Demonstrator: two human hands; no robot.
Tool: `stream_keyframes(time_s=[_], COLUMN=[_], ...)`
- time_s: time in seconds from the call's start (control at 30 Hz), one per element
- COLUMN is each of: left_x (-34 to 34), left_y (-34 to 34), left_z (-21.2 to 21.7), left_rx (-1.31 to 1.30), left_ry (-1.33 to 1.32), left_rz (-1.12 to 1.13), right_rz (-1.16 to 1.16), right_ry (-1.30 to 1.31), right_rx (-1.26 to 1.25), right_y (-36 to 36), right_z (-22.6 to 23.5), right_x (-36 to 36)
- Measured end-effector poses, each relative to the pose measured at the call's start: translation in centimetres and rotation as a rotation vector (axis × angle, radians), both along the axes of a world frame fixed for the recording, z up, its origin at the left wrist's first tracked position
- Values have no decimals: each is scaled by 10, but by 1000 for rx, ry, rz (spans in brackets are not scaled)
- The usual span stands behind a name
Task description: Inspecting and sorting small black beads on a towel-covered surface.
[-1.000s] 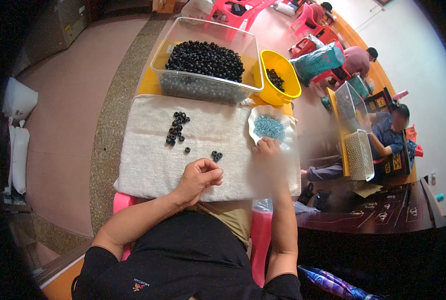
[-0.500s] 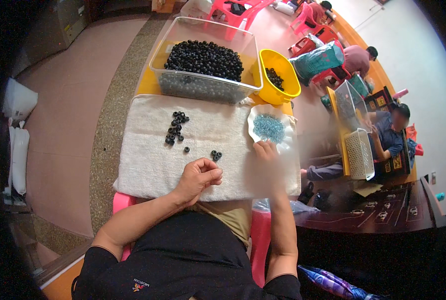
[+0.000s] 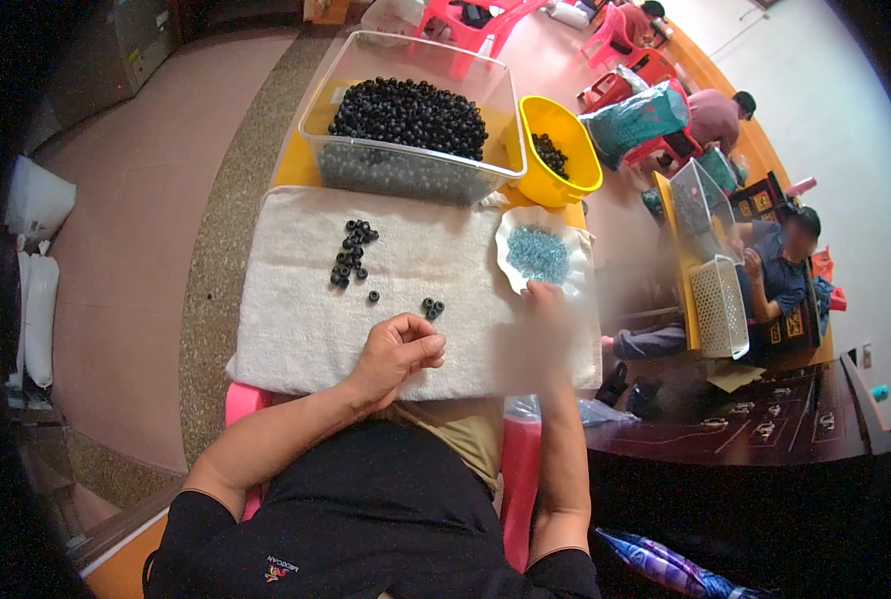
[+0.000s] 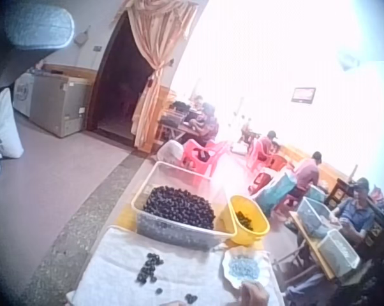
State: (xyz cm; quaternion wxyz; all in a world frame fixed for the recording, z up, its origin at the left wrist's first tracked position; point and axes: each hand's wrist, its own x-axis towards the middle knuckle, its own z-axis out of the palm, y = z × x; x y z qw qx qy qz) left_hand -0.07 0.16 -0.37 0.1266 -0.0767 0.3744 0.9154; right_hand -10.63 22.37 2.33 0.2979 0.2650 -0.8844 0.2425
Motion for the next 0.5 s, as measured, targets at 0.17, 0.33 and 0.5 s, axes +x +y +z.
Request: stream_keyframes(time_s=[0.17, 0.33, 0.5], left_x=[0, -1, -1], left_y=[0, 0, 0], left_z=[2, 1, 0], left_rx=[-9, -13, -8], left_ry=[3, 15, 29], left_rz=[-1, 4, 5], right_rz=[-61, 164, 285], right_ry=[-350, -758, -1027], right_rx=[-167, -558, -751], right_y=[1, -21, -37], right_z=[-13, -10, 0], right_x=[14, 38, 58])
